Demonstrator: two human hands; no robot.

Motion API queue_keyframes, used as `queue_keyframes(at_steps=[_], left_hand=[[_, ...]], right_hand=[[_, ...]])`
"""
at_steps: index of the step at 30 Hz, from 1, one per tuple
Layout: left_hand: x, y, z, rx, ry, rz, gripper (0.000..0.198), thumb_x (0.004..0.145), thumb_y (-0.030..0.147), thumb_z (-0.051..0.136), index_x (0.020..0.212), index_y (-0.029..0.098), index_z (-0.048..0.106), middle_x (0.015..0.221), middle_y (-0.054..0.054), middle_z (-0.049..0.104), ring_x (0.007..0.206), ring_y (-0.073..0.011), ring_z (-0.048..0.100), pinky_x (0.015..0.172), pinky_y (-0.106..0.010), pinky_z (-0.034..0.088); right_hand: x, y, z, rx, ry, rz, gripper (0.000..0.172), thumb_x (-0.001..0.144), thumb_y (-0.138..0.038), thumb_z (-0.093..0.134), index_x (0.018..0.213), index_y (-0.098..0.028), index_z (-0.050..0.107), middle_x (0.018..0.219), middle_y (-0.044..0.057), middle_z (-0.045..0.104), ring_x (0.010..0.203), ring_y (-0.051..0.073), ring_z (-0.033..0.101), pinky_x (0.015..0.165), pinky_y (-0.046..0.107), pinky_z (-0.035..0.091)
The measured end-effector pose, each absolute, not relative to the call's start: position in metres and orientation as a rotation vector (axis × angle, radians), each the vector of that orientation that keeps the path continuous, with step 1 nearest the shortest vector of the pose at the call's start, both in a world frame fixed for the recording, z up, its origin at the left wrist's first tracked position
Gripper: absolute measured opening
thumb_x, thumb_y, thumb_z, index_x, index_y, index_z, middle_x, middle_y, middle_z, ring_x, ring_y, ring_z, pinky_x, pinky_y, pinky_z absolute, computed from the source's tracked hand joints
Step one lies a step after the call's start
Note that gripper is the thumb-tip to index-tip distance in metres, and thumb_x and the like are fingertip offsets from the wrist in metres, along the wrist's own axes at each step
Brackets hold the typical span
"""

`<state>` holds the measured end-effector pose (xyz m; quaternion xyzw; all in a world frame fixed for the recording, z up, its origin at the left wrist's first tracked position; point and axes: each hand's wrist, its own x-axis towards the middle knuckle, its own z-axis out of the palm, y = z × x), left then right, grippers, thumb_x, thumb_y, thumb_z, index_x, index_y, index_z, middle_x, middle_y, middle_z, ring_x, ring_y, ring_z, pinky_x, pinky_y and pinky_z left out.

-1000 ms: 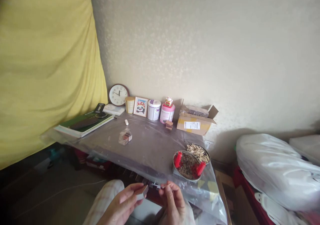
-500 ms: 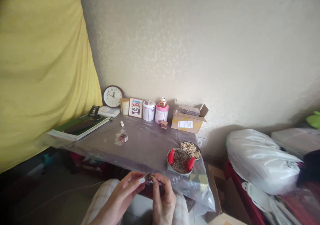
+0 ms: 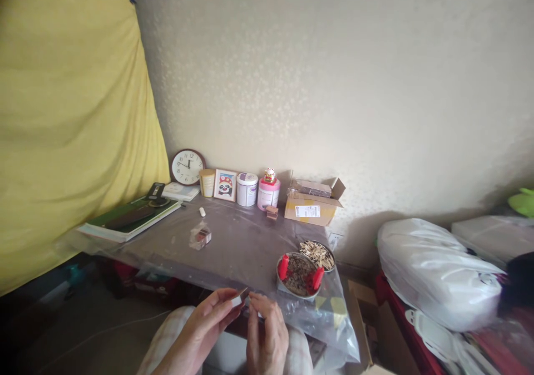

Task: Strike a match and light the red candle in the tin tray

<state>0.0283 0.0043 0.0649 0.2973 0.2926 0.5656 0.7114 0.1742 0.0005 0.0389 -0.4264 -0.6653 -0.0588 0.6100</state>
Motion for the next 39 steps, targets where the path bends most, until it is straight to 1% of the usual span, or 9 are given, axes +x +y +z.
queue_keyframes(at_steps=[7,14,16,18,22,26,30,33,39], left_hand=[[0.029,0.004,0.068,0.643,0.693,1.271,0.016,0.077,0.029,0.078,0.088,0.017,0.075,0.093,-0.007,0.078,0.093,-0.0206,0.067,0.09,-0.034,0.048],[0.031,0.008,0.068,0.648,0.694,1.293,0.013,0.078,0.027,0.078,0.086,0.018,0.076,0.085,-0.003,0.076,0.086,-0.0175,0.066,0.086,-0.03,0.047],[0.031,0.007,0.072,0.685,0.71,1.303,0.014,0.077,0.029,0.079,0.087,0.018,0.077,0.087,-0.004,0.076,0.087,-0.0189,0.065,0.086,-0.032,0.047],[0.028,0.005,0.077,0.72,0.76,1.304,0.017,0.076,0.032,0.079,0.086,0.019,0.077,0.088,-0.005,0.076,0.088,-0.0207,0.064,0.087,-0.034,0.047],[0.022,0.002,0.078,0.715,0.811,1.291,0.018,0.077,0.032,0.078,0.087,0.017,0.077,0.089,-0.007,0.076,0.091,-0.0223,0.064,0.089,-0.036,0.047],[0.022,0.004,0.071,0.674,0.788,1.298,0.019,0.076,0.031,0.079,0.087,0.016,0.077,0.089,-0.008,0.076,0.091,-0.0227,0.066,0.089,-0.035,0.047],[0.027,0.003,0.071,0.657,0.737,1.296,0.017,0.077,0.031,0.079,0.087,0.018,0.077,0.088,-0.005,0.076,0.091,-0.0202,0.066,0.088,-0.033,0.047],[0.028,0.0,0.075,0.663,0.709,1.287,0.016,0.078,0.031,0.078,0.087,0.019,0.076,0.088,-0.005,0.077,0.09,-0.0191,0.065,0.087,-0.032,0.047],[0.025,0.003,0.068,0.661,0.71,1.301,0.014,0.08,0.029,0.077,0.088,0.018,0.076,0.088,-0.004,0.077,0.09,-0.0183,0.066,0.087,-0.031,0.047]], right_hand=[[0.18,-0.002,0.069,-0.96,-1.649,-0.192,0.013,0.095,-0.017,0.055,0.1,-0.023,0.067,0.092,0.005,0.076,0.082,0.017,0.075,0.074,0.025,0.061],[0.185,-0.003,0.051,-0.933,-1.563,-0.199,0.014,0.093,-0.023,0.059,0.103,-0.025,0.069,0.099,0.007,0.077,0.088,0.021,0.074,0.078,0.033,0.06],[0.186,0.009,0.037,-1.043,-1.676,-0.177,0.015,0.095,-0.026,0.057,0.101,-0.025,0.07,0.095,0.006,0.077,0.086,0.02,0.074,0.08,0.032,0.059],[0.19,0.023,0.025,-1.099,-1.539,-0.243,0.015,0.096,-0.029,0.055,0.092,-0.024,0.069,0.08,0.002,0.075,0.071,0.016,0.072,0.068,0.026,0.058],[0.204,0.033,0.021,-1.191,-1.31,-0.107,0.017,0.095,-0.035,0.058,0.095,-0.021,0.067,0.09,0.003,0.075,0.082,0.017,0.073,0.079,0.027,0.057],[0.203,0.02,0.037,-1.173,-1.207,0.114,0.018,0.091,-0.039,0.064,0.089,-0.022,0.067,0.093,0.003,0.075,0.087,0.018,0.072,0.088,0.029,0.055],[0.183,0.006,0.049,-1.133,-1.275,0.122,0.015,0.092,-0.037,0.063,0.088,-0.023,0.067,0.094,0.003,0.075,0.087,0.017,0.073,0.081,0.024,0.057],[0.17,0.001,0.056,-1.031,-1.409,0.027,0.017,0.096,-0.034,0.056,0.09,-0.024,0.068,0.09,0.003,0.075,0.08,0.016,0.073,0.073,0.023,0.059],[0.174,-0.009,0.074,-0.997,-1.546,-0.092,0.009,0.094,-0.019,0.058,0.095,-0.023,0.066,0.092,0.005,0.075,0.08,0.016,0.073,0.072,0.025,0.059]])
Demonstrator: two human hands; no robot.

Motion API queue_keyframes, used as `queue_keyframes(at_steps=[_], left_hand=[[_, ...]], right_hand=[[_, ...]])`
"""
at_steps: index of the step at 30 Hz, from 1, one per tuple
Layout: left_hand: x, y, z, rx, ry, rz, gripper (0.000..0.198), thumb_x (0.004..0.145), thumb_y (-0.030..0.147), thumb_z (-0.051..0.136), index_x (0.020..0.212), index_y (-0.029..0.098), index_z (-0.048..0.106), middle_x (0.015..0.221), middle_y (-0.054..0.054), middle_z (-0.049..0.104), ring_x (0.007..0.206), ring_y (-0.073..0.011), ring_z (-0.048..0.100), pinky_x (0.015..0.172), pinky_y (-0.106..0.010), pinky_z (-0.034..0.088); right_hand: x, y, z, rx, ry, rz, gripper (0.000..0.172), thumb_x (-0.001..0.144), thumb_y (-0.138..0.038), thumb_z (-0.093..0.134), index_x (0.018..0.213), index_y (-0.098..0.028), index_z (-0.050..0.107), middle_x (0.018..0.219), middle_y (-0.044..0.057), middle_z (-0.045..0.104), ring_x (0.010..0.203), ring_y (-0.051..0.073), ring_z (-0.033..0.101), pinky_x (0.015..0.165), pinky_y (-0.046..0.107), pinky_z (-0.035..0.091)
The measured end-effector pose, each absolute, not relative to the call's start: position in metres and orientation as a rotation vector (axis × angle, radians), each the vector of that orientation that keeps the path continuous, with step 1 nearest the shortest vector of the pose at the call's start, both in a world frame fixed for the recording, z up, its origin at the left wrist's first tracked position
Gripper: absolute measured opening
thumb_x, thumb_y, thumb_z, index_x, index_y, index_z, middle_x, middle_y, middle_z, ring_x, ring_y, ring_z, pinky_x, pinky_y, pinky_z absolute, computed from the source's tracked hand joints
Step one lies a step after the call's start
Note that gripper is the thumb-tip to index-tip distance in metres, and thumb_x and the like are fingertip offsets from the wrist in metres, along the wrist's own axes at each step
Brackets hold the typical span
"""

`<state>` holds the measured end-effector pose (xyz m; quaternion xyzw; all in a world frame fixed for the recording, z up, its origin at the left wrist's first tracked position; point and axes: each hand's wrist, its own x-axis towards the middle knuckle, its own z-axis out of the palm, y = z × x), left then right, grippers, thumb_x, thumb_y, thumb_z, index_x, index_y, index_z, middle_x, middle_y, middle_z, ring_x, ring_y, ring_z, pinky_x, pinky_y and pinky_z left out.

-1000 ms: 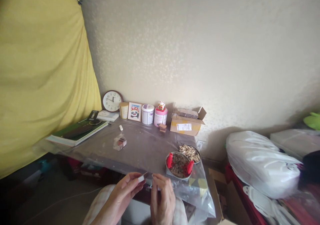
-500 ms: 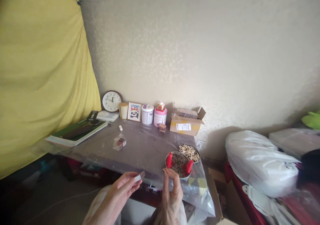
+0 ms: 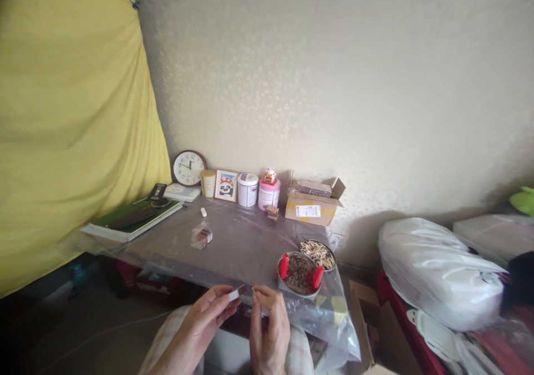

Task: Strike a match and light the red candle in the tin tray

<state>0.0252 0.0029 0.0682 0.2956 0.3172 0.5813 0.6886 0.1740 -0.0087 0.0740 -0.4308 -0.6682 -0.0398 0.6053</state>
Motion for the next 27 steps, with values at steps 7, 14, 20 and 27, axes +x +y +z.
queue_keyframes(at_steps=[7,14,20,27], left_hand=[[0.024,0.0,0.082,0.689,0.737,1.312,0.018,0.077,0.033,0.078,0.087,0.019,0.076,0.088,-0.004,0.076,0.091,-0.0196,0.066,0.088,-0.033,0.048],[0.018,-0.005,0.09,0.617,0.853,1.271,0.03,0.064,0.04,0.086,0.083,0.019,0.076,0.091,-0.008,0.078,0.097,-0.0259,0.067,0.097,-0.04,0.045],[0.021,0.001,0.077,0.662,0.781,1.293,0.022,0.075,0.036,0.079,0.088,0.019,0.076,0.09,-0.005,0.076,0.094,-0.0215,0.066,0.092,-0.035,0.048],[0.024,0.0,0.069,0.673,0.685,1.293,0.015,0.081,0.031,0.075,0.089,0.019,0.075,0.094,-0.006,0.078,0.095,-0.0192,0.066,0.09,-0.031,0.048]], right_hand=[[0.177,0.017,0.04,-0.974,-1.581,-0.146,0.017,0.097,-0.025,0.053,0.091,-0.024,0.069,0.081,0.003,0.075,0.069,0.016,0.071,0.064,0.026,0.057],[0.201,0.041,0.026,-1.168,-1.241,0.007,0.02,0.092,-0.04,0.062,0.087,-0.022,0.068,0.084,0.002,0.075,0.076,0.017,0.071,0.072,0.027,0.055],[0.185,0.019,0.046,-1.11,-1.224,0.148,0.018,0.09,-0.039,0.064,0.082,-0.023,0.066,0.087,0.001,0.074,0.081,0.016,0.072,0.077,0.025,0.056],[0.162,0.005,0.058,-0.968,-1.497,-0.046,0.012,0.091,-0.016,0.059,0.084,-0.025,0.063,0.085,0.0,0.073,0.074,0.013,0.071,0.07,0.021,0.057]])
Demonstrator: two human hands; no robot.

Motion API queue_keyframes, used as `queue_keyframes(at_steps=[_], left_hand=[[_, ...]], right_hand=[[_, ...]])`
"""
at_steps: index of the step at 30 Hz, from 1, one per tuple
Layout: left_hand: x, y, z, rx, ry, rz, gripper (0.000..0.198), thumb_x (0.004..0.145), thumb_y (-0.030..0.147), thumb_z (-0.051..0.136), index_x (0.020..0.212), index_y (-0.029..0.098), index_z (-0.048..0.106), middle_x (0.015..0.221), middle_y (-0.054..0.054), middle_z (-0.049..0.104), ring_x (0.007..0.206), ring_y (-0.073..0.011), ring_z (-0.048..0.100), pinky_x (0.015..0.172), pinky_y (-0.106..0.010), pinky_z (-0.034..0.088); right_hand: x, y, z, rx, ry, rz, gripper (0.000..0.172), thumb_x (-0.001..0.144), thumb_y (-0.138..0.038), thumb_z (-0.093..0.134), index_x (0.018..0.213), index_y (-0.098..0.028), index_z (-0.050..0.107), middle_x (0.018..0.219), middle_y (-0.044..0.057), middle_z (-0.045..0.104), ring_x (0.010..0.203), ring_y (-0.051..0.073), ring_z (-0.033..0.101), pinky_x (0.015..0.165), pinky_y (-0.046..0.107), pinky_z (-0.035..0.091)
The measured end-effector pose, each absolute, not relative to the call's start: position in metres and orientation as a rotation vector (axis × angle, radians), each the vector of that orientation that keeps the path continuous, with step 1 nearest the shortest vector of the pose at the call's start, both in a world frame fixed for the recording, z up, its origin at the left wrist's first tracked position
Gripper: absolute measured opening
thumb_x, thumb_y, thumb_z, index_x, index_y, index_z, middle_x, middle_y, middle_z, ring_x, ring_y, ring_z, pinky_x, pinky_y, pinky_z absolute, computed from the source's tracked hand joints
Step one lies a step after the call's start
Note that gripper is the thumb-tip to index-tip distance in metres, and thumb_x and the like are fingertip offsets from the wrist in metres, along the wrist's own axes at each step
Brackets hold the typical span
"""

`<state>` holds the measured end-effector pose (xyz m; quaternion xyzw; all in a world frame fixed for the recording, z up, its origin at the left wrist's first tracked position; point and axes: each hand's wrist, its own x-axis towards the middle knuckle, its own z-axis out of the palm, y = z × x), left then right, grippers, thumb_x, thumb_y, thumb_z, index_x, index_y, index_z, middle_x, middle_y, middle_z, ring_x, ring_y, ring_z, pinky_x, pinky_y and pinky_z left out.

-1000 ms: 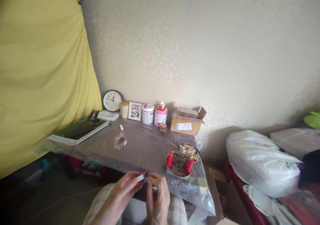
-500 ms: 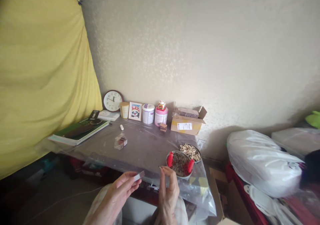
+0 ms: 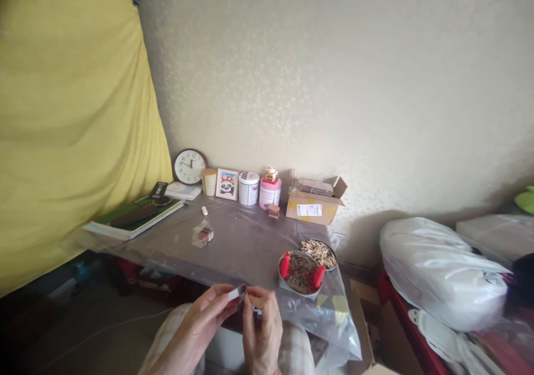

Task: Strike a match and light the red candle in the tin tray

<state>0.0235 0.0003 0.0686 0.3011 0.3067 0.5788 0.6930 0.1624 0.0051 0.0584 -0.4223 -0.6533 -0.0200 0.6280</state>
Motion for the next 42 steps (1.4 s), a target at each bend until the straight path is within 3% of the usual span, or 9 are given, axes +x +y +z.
queue_keyframes(at_steps=[8,11,15,20,24,29,42], left_hand=[[0.023,0.005,0.074,0.639,0.731,1.327,0.017,0.075,0.03,0.08,0.085,0.018,0.076,0.084,-0.005,0.076,0.085,-0.0183,0.067,0.084,-0.03,0.049],[0.022,0.002,0.081,0.676,0.754,1.317,0.021,0.074,0.035,0.08,0.086,0.018,0.077,0.088,-0.005,0.076,0.09,-0.0205,0.066,0.088,-0.033,0.049],[0.018,-0.001,0.081,0.667,0.81,1.298,0.025,0.073,0.039,0.081,0.087,0.019,0.077,0.09,-0.006,0.077,0.095,-0.0225,0.067,0.093,-0.036,0.047],[0.013,-0.002,0.078,0.624,0.841,1.291,0.027,0.069,0.039,0.084,0.086,0.019,0.077,0.093,-0.007,0.078,0.096,-0.0236,0.067,0.096,-0.038,0.047],[0.009,-0.004,0.082,0.578,0.838,1.31,0.032,0.065,0.042,0.087,0.086,0.02,0.076,0.097,-0.008,0.079,0.098,-0.0249,0.068,0.099,-0.039,0.046],[0.006,-0.004,0.083,0.544,0.868,1.287,0.044,0.052,0.048,0.092,0.081,0.02,0.076,0.098,-0.01,0.082,0.096,-0.0257,0.069,0.096,-0.039,0.047],[0.002,0.0,0.072,0.581,0.901,1.29,0.044,0.055,0.051,0.09,0.083,0.02,0.077,0.093,-0.008,0.08,0.095,-0.026,0.069,0.094,-0.039,0.048]], right_hand=[[0.171,0.005,0.061,-0.825,-1.559,-0.127,0.014,0.092,-0.016,0.059,0.103,-0.024,0.064,0.094,0.003,0.074,0.081,0.015,0.072,0.072,0.024,0.058],[0.176,0.024,0.042,-0.957,-1.571,-0.158,0.019,0.098,-0.024,0.052,0.088,-0.023,0.068,0.08,0.001,0.074,0.068,0.014,0.071,0.065,0.022,0.057],[0.191,0.041,0.028,-1.147,-1.276,-0.014,0.021,0.093,-0.039,0.06,0.087,-0.021,0.069,0.086,0.003,0.076,0.077,0.017,0.072,0.072,0.027,0.056],[0.201,0.038,0.041,-1.145,-1.079,0.121,0.028,0.084,-0.046,0.066,0.074,-0.021,0.068,0.081,0.003,0.072,0.075,0.017,0.067,0.072,0.029,0.053],[0.208,0.037,0.051,-1.184,-1.044,0.137,0.026,0.085,-0.045,0.067,0.075,-0.02,0.068,0.08,0.002,0.069,0.077,0.017,0.063,0.076,0.03,0.051],[0.218,0.041,0.053,-1.224,-0.984,0.175,0.031,0.083,-0.049,0.067,0.076,-0.02,0.068,0.079,0.002,0.068,0.073,0.018,0.062,0.07,0.029,0.05],[0.229,0.061,0.046,-1.267,-0.876,0.297,0.041,0.076,-0.059,0.068,0.081,-0.018,0.072,0.083,0.005,0.073,0.081,0.023,0.066,0.078,0.036,0.052]])
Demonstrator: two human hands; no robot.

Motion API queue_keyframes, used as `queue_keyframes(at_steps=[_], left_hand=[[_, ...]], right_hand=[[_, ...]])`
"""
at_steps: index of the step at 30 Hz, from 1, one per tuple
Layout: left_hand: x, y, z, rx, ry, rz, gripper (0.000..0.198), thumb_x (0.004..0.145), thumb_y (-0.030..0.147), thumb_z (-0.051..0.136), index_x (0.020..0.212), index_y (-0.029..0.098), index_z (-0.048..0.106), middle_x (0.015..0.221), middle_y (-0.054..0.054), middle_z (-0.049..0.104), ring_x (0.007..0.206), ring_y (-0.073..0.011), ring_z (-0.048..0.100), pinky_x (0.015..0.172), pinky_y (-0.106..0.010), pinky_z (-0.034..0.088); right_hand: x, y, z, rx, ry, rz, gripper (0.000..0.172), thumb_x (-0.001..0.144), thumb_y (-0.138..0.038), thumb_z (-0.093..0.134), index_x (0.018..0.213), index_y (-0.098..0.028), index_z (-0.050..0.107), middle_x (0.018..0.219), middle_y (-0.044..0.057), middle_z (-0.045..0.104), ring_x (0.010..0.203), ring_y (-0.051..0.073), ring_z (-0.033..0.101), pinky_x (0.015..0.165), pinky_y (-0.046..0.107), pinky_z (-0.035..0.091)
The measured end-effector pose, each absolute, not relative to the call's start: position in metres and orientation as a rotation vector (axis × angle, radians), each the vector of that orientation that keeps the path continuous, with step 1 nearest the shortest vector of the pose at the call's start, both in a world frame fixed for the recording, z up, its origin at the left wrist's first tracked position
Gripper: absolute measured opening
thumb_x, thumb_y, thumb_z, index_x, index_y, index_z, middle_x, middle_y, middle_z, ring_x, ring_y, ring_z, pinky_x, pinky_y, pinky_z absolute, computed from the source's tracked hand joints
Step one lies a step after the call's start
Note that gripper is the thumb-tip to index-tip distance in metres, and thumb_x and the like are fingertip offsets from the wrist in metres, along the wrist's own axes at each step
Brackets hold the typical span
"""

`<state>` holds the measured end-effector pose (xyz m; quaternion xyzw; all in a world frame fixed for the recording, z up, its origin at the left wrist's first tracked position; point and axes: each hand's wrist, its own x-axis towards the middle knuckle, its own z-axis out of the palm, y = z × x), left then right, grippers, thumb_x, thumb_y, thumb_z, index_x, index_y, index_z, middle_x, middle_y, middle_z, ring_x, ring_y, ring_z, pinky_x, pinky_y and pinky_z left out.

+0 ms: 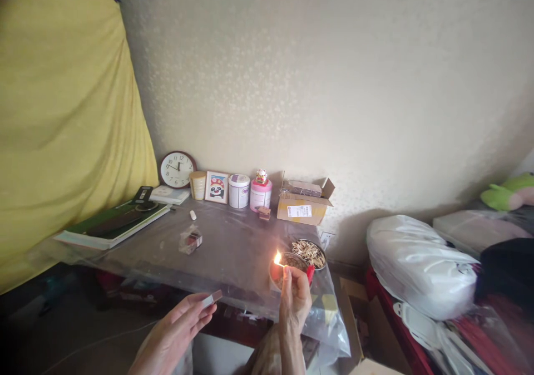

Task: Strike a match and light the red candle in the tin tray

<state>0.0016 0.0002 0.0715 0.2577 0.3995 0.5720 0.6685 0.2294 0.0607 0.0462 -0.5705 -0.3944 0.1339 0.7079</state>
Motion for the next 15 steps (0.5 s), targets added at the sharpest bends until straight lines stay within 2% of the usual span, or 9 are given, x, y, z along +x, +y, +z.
queue_keyframes(at_steps=[5,10,15], left_hand=[[0.001,0.002,0.065,0.607,0.916,1.285,0.044,0.055,0.051,0.09,0.083,0.019,0.078,0.094,-0.009,0.079,0.097,-0.0276,0.069,0.094,-0.041,0.048],[-0.001,0.003,0.058,0.635,0.892,1.271,0.037,0.065,0.048,0.085,0.089,0.021,0.078,0.098,-0.008,0.079,0.101,-0.0265,0.068,0.096,-0.039,0.049],[-0.002,0.008,0.055,0.622,0.908,1.259,0.044,0.057,0.051,0.088,0.086,0.019,0.079,0.095,-0.01,0.079,0.099,-0.0283,0.068,0.094,-0.04,0.05]], right_hand=[[0.233,0.07,0.043,-1.249,-0.825,0.326,0.046,0.073,-0.063,0.069,0.08,-0.018,0.073,0.081,0.005,0.074,0.079,0.023,0.067,0.074,0.035,0.054],[0.238,0.077,0.041,-1.218,-0.777,0.405,0.045,0.071,-0.061,0.073,0.083,-0.017,0.073,0.079,0.005,0.076,0.074,0.021,0.068,0.069,0.033,0.056],[0.239,0.082,0.04,-1.135,-0.748,0.506,0.045,0.07,-0.061,0.075,0.084,-0.018,0.07,0.079,0.004,0.076,0.07,0.021,0.069,0.066,0.032,0.058]])
